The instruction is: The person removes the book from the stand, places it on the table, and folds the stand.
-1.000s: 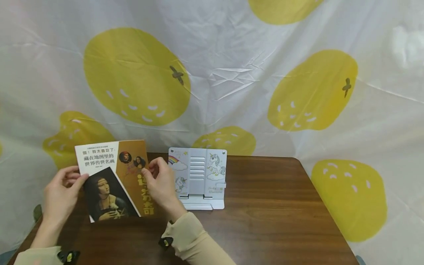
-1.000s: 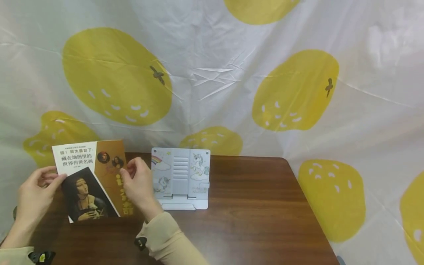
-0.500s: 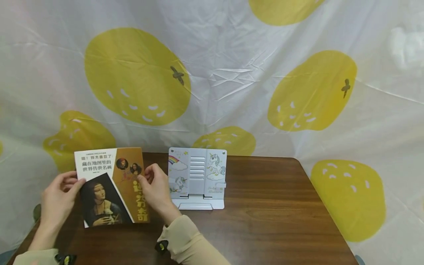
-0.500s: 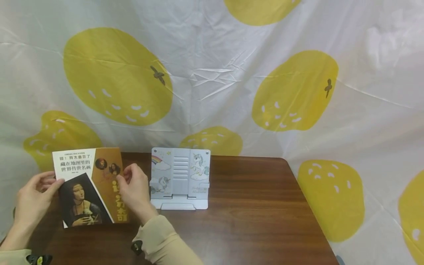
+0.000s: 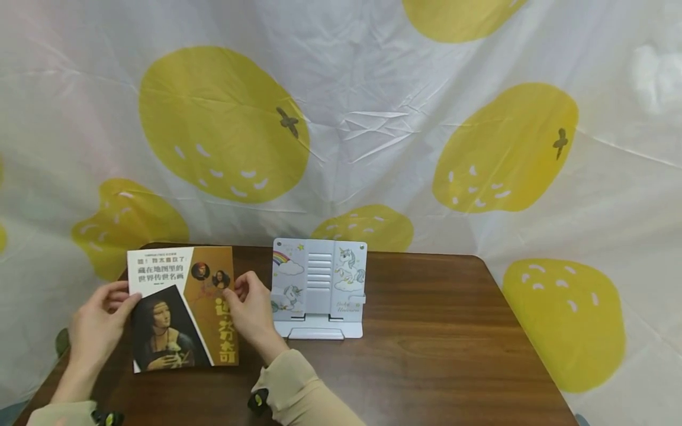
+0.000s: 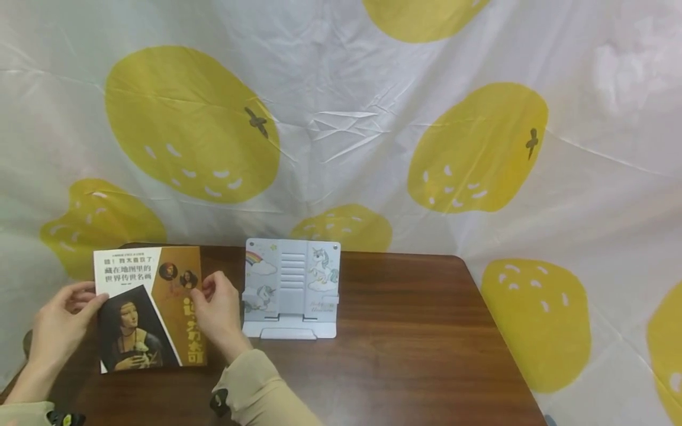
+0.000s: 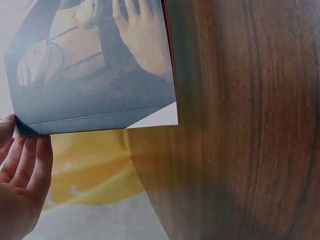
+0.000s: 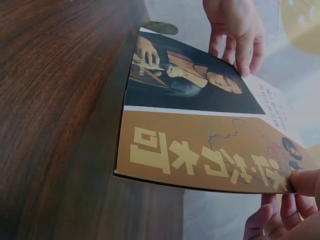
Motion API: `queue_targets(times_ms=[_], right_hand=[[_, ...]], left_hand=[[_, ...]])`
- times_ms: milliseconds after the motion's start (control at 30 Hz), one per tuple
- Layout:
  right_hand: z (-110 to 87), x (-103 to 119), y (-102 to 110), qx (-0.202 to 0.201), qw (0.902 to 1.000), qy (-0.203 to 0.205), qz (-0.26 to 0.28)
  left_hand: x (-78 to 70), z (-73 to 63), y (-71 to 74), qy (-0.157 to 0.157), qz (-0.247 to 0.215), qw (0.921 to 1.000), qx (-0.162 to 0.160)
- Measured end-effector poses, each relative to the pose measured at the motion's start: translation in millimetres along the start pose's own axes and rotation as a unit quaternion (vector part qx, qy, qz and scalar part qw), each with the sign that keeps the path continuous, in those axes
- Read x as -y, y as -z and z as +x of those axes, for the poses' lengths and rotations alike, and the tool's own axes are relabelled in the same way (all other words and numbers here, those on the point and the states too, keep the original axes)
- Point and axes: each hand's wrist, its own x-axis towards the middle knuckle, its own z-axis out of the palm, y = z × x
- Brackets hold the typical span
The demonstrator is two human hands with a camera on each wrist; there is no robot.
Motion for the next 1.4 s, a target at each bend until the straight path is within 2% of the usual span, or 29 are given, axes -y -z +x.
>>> queue_targets(times_ms=[400, 567, 900, 1200, 1400], right_hand=[[4.1, -18, -12, -0.008, 0.9985, -0.050, 0.020], [5.5, -21, -15, -0.008, 0.9980, -0.060, 0.018], [11.4, -29, -20, -0.019, 0.9971, -0.074, -0.002], [15.1, -33, -21, -0.016, 0.9925, -0.121, -0.007], [16.6, -34, -23, -0.015, 0.9892, -0.146, 0.003]], left_hand=[[12.3, 3.8, -8.3, -0.011, 0.008, 0.9996, 0.025], [17.0, 5.8, -8.5, 0.003, 0.024, 0.9988, 0.043], [26.5, 9.9, -17.0, 0.043, 0.020, 0.9962, 0.073], [29.5, 13.2, -20.5, 0.035, 0.013, 0.9929, 0.113], [32.8, 15.0, -24.1, 0.038, 0.008, 0.9915, 0.124]])
